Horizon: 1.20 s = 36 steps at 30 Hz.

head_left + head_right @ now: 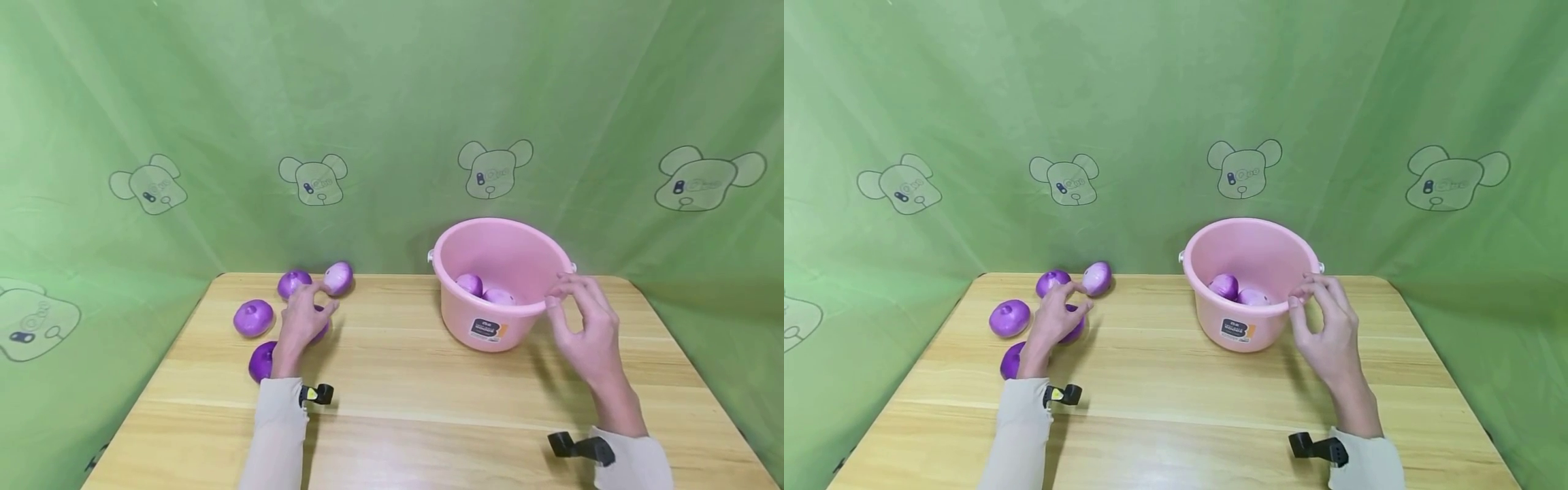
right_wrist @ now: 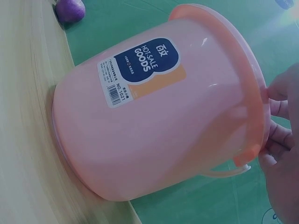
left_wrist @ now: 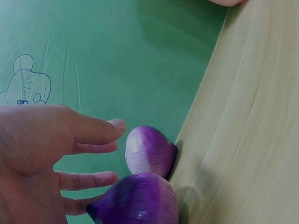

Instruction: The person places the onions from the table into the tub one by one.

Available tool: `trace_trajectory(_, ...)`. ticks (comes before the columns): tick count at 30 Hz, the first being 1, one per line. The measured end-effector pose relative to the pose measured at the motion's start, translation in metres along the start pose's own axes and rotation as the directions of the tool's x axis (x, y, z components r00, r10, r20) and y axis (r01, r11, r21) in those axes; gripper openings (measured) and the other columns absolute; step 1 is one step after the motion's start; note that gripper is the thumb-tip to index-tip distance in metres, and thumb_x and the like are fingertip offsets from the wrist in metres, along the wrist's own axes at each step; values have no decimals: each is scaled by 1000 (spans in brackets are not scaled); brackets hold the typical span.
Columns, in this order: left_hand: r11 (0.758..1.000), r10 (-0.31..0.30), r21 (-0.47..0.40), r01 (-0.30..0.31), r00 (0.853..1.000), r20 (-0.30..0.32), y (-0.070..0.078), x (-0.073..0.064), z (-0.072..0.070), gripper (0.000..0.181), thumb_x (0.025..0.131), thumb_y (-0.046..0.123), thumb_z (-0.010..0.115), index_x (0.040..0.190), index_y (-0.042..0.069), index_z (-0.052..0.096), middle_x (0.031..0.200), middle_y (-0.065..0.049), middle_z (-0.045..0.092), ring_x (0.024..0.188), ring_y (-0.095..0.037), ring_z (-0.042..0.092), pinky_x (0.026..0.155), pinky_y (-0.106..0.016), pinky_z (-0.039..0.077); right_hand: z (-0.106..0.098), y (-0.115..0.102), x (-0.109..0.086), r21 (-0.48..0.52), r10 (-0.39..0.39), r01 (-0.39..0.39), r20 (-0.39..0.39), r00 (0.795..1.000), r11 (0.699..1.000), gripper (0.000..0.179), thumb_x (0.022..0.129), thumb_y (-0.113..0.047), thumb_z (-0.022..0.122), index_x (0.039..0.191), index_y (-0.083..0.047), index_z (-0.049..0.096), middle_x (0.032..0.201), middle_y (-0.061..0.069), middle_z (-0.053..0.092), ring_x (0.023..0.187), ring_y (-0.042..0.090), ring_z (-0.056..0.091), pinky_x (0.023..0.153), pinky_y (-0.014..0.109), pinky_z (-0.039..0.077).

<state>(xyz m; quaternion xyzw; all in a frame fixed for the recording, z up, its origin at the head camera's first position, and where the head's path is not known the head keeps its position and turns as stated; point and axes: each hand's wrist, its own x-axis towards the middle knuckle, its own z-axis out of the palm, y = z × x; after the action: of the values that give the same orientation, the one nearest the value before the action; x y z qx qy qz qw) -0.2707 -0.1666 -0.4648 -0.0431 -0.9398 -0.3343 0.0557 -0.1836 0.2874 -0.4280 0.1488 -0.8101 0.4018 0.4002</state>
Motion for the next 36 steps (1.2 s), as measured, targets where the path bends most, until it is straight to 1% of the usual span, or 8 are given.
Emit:
trace_trajectory(5,1000,-10,21,10,1000,9,-3,-1,0,46,93,26,75,135,10,63,144,-22,53,136,-43,45,104,-79,32,0,-2,1,9,-5,5,-6,1000,1000,13,91,-4,67,96,8,69,114,27,64,124,15,56,117,29,38)
trace_trajectory(12,999,-34,22,34,999,32,-4,-1,0,42,92,26,77,129,11,66,146,-23,52,137,-45,43,104,-80,31,0,-2,2,16,-25,25,-29,999,1000,11,88,-1,69,96,7,70,112,23,66,123,19,57,116,28,39)
trace_trajectory(18,999,-45,23,44,997,55,-8,-1,-3,40,92,23,77,128,10,65,146,-24,51,137,-46,44,104,-80,32,0,-1,0,14,-17,17,-21,1000,1000,13,89,-3,68,96,8,70,113,25,65,123,17,57,115,28,39)
trace_trajectory(21,999,-35,19,34,998,57,-9,-2,-3,40,91,21,77,126,8,66,144,-26,52,135,-47,45,106,-76,34,0,-1,-1,12,-9,9,-12,1000,1000,13,90,-4,67,95,8,69,114,26,65,123,17,56,116,28,39)
trace_trajectory(27,1000,6,-8,-5,998,61,-12,-2,-1,41,89,16,80,124,1,66,138,-29,55,132,-46,47,114,-62,36,0,0,-2,7,2,-2,-1,1000,1000,13,91,-4,67,96,8,69,114,25,64,124,15,56,116,28,38)
trace_trajectory(36,1000,28,-8,-27,997,65,-17,-3,-1,42,84,14,83,121,0,67,128,-28,61,125,-46,52,110,-59,40,2,0,0,17,-23,23,-34,999,1000,11,88,-2,69,96,6,70,113,23,66,122,16,57,115,27,39)
